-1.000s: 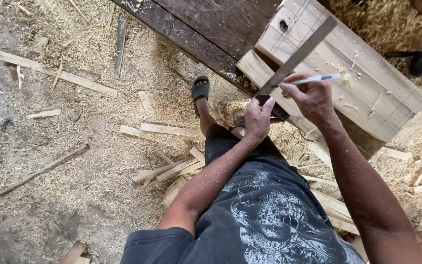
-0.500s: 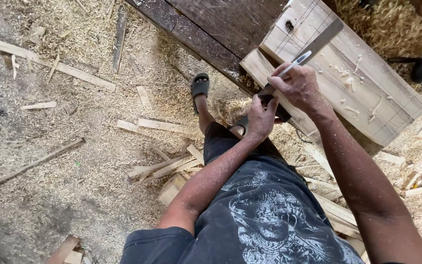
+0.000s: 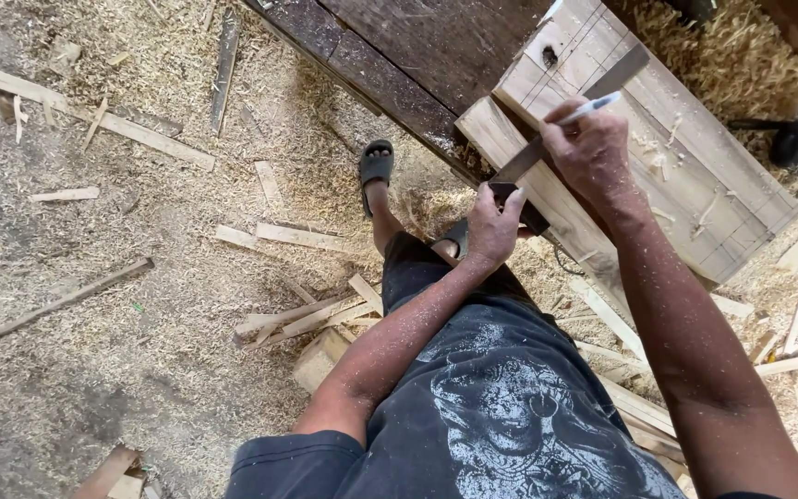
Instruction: Using a measuring tape, square, and pen to mark lines on a wooden plank.
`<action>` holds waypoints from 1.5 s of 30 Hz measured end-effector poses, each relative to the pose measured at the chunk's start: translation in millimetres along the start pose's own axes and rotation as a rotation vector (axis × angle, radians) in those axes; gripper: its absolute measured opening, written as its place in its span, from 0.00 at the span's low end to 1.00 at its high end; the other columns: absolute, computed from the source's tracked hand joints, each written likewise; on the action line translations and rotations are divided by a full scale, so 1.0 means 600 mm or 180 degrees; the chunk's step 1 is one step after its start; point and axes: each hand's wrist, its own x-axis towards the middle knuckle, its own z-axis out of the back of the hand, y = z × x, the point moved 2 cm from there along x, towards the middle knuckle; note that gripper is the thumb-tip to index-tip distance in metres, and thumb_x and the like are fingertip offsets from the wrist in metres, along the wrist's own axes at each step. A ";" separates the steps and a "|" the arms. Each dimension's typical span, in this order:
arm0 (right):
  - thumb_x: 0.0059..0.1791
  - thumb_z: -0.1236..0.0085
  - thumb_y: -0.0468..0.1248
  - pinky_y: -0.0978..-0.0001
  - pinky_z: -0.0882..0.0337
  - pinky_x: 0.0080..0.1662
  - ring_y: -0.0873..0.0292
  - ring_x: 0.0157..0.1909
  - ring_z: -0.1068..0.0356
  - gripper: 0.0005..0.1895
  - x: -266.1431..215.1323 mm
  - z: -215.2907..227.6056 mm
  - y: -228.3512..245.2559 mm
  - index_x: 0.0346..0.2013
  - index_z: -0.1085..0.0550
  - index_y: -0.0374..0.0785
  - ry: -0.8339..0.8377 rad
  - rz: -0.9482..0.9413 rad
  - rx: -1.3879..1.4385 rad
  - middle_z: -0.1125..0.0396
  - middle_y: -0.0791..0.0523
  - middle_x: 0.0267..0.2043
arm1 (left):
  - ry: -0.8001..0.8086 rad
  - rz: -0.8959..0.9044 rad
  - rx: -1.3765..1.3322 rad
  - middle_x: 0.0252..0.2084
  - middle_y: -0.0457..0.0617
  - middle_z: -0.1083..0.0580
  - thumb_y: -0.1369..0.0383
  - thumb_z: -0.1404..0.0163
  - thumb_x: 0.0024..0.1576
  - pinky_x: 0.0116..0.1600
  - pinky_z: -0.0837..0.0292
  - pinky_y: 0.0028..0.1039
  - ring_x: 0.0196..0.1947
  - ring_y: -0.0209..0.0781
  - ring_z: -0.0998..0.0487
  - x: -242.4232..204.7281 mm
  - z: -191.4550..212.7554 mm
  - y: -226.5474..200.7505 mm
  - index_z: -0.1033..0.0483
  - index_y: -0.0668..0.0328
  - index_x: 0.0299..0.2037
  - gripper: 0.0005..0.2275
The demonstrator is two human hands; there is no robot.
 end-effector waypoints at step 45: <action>0.54 0.36 0.34 0.72 0.21 0.38 0.63 0.35 0.23 0.06 0.031 -0.033 0.087 0.41 0.20 0.32 0.0569 -0.0166 0.0617 0.23 0.52 0.35 | -0.0308 -0.0287 0.0087 0.38 0.55 0.24 0.55 0.47 0.60 0.29 0.18 0.29 0.31 0.41 0.16 0.042 0.041 -0.026 0.31 0.69 0.46 0.20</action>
